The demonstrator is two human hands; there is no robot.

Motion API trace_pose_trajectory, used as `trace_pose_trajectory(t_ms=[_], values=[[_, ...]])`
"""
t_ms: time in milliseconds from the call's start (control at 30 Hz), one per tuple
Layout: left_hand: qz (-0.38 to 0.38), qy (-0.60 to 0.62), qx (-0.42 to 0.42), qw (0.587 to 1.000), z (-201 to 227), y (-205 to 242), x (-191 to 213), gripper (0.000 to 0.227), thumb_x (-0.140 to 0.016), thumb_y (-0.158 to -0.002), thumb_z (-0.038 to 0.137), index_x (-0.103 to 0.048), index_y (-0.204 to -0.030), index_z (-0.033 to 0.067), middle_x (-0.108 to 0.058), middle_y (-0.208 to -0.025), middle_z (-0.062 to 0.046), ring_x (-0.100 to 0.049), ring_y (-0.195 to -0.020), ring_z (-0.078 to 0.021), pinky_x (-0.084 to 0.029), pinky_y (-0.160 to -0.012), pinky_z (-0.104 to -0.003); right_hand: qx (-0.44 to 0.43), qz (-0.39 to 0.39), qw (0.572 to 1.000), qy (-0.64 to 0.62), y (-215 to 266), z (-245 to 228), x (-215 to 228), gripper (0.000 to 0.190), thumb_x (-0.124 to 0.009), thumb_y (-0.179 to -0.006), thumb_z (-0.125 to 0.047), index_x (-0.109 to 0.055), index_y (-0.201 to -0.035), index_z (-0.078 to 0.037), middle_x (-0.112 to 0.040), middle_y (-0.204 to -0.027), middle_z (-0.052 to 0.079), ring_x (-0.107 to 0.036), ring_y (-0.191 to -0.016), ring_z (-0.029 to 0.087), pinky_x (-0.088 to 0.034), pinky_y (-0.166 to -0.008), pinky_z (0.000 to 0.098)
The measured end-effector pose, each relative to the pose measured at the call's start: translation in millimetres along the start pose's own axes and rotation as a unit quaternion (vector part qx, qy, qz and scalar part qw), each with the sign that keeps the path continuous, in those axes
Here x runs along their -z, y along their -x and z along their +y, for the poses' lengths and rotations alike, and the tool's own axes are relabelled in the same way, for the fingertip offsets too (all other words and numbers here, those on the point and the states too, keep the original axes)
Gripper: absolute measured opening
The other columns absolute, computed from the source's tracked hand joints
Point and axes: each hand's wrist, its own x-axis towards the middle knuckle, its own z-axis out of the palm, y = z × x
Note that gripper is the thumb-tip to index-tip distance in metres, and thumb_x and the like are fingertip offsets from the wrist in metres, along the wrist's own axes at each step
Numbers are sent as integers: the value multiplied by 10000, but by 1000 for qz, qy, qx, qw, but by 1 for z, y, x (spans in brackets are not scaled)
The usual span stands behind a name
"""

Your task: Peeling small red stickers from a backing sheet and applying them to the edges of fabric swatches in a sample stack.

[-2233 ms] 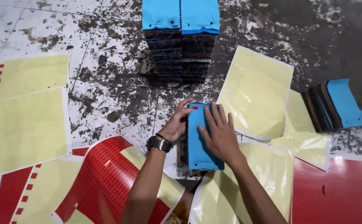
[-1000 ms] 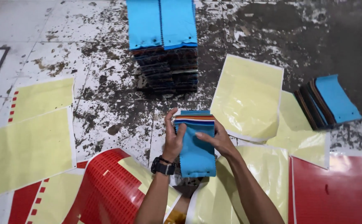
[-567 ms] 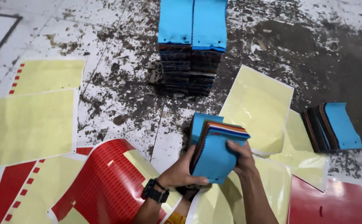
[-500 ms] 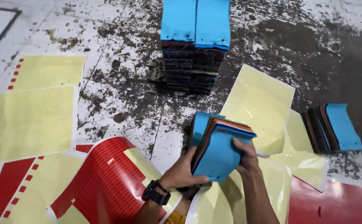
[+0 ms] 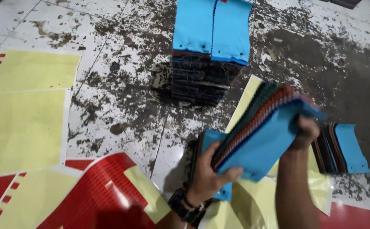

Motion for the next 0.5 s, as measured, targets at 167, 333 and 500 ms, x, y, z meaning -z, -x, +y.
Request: trace_pose_trajectory(t_ms=[167, 333, 500], values=[[95, 32, -31, 994, 18, -103, -13, 447, -794, -796, 409, -665, -1097, 106, -707, -914, -12, -655, -819, -130, -559, -677, -297, -121, 127, 985, 7, -144, 11, 47, 295, -762, -797, -142, -722, -1074, -50, -721, -1010, 84, -683, -901, 224, -571, -803, 321], [168, 73, -74, 980, 31, -204, -21, 537, -724, -831, 428, -663, -1205, 48, -754, -1069, -112, -740, -993, -229, -643, -839, -358, -202, 167, 957, 122, -249, 40, 41, 240, -796, -800, -227, -694, -1000, -144, -708, -919, -33, -664, -849, 132, -563, -827, 282], [221, 68, -8, 973, 39, -245, -17, 473, -740, -800, 365, -702, -1152, 52, -780, -1071, -117, -761, -1029, -228, -644, -899, -360, -287, 291, 765, 498, -284, 61, 27, 544, -650, -658, -534, -697, -1152, -311, -559, -1534, -63, -417, -1469, 197, -194, -1242, 480]])
